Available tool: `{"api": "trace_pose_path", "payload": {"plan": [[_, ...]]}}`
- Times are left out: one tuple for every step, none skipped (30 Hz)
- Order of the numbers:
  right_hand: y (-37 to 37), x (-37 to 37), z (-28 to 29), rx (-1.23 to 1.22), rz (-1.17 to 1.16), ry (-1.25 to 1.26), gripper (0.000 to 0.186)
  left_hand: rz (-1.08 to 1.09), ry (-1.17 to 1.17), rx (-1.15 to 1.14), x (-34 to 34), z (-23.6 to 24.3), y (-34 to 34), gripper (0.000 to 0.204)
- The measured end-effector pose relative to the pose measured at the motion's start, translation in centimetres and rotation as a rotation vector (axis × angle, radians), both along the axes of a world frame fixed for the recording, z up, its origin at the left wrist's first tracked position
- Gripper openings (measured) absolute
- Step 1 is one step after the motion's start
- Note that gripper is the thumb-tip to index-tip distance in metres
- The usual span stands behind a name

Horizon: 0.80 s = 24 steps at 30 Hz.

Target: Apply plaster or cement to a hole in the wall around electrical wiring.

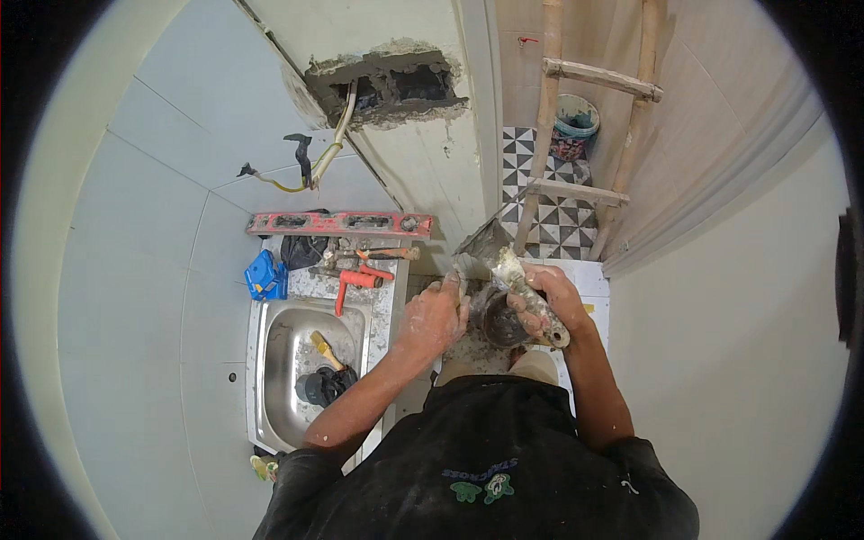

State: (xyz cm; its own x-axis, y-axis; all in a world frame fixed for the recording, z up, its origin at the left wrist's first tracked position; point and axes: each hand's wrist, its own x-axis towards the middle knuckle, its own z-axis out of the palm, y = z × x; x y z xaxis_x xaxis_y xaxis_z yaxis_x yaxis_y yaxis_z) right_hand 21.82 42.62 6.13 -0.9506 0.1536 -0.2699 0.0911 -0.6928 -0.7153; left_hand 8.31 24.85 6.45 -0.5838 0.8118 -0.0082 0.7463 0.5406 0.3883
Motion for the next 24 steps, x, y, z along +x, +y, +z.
{"api": "trace_pose_path", "payload": {"plan": [[-0.2, 0.0, -0.4, -0.024, -0.015, 0.024, 0.037, 0.002, 0.010, -0.044, 0.0, 0.0, 0.1, 0.044], [-0.3, 0.0, -0.8, -0.049, -0.029, 0.049, 0.038, 0.003, 0.009, -0.044, 0.1, 0.1, 0.2, 0.044], [-0.3, 0.1, -1.3, -0.050, -0.027, 0.047, 0.038, -0.005, 0.037, -0.081, 0.3, 0.2, 0.2, 0.042], [-0.2, 0.2, -1.9, -0.130, -0.008, 0.095, 0.036, -0.014, 0.064, -0.117, 0.4, 0.3, 0.3, 0.040], [-0.2, 0.2, -2.4, -0.211, 0.010, 0.143, 0.034, -0.012, 0.062, -0.119, 0.3, 0.2, 0.2, 0.040], [-0.3, 0.2, -2.9, -0.212, 0.015, 0.141, 0.034, -0.020, 0.083, -0.140, 0.3, 0.0, 0.2, 0.042], [-0.5, 0.3, -3.4, -0.275, 0.009, 0.152, 0.034, -0.028, 0.104, -0.161, 0.2, -0.1, 0.2, 0.043], [-0.6, 0.3, -3.9, -0.339, 0.003, 0.163, 0.033, -0.024, 0.102, -0.161, -0.1, -0.5, 0.2, 0.043], [-0.8, 0.3, -4.5, -0.340, 0.005, 0.159, 0.033, -0.018, 0.097, -0.160, -0.4, -1.0, 0.2, 0.045], [-0.9, 0.2, -5.2, -0.377, 0.025, 0.186, 0.033, -0.013, 0.092, -0.160, -0.5, -1.2, 0.1, 0.048], [-1.0, 0.3, -5.6, -0.413, 0.044, 0.213, 0.032, -0.011, 0.088, -0.160, -0.5, -1.4, -0.1, 0.048], [-1.1, 0.3, -5.9, -0.412, 0.041, 0.210, 0.032, -0.013, 0.096, -0.149, -0.6, -1.4, -0.1, 0.048], [-1.4, 0.4, -6.1, -0.513, 0.048, 0.216, 0.032, -0.016, 0.103, -0.137, -0.8, -1.4, -0.1, 0.048], [-1.5, 0.5, -6.2, -0.614, 0.054, 0.221, 0.033, -0.018, 0.100, -0.135, -1.0, -1.5, 0.0, 0.048], [-1.7, 0.8, -6.2, -0.615, 0.054, 0.217, 0.033, -0.014, 0.106, -0.114, -1.1, -1.6, -0.1, 0.046], [-1.8, 1.2, -6.3, -0.663, 0.058, 0.268, 0.036, -0.009, 0.112, -0.092, -1.2, -1.7, -0.2, 0.044], [-1.7, 1.5, -6.2, -0.710, 0.063, 0.320, 0.039, -0.008, 0.107, -0.090, -1.3, -2.0, -0.5, 0.044], [-1.4, 1.7, -5.8, -0.708, 0.065, 0.315, 0.039, 0.020, 0.086, -0.127, -1.6, -2.3, -0.7, 0.041], [-1.0, 2.0, -5.0, -0.591, 0.012, 0.323, 0.038, 0.049, 0.065, -0.163, -1.9, -2.6, -0.9, 0.039], [-0.5, 2.3, -4.3, -0.473, -0.039, 0.330, 0.038, 0.053, 0.061, -0.159, -2.0, -3.2, -1.3, 0.039], [0.3, 2.6, -3.7, -0.328, -0.095, 0.261, 0.042, 0.085, 0.087, -0.134, -2.0, -3.7, -1.9, 0.038], [1.2, 3.0, -3.2, -0.324, -0.097, 0.258, 0.042, 0.113, 0.110, -0.108, -2.1, -4.1, -2.2, 0.038], [2.0, 3.4, -2.7, -0.266, -0.108, 0.213, 0.044, 0.112, 0.107, -0.105, -2.4, -4.2, -2.5, 0.038], [2.7, 3.9, -2.2, -0.209, -0.119, 0.167, 0.045, 0.145, 0.166, -0.067, -2.5, -4.3, -2.7, 0.038]]}}
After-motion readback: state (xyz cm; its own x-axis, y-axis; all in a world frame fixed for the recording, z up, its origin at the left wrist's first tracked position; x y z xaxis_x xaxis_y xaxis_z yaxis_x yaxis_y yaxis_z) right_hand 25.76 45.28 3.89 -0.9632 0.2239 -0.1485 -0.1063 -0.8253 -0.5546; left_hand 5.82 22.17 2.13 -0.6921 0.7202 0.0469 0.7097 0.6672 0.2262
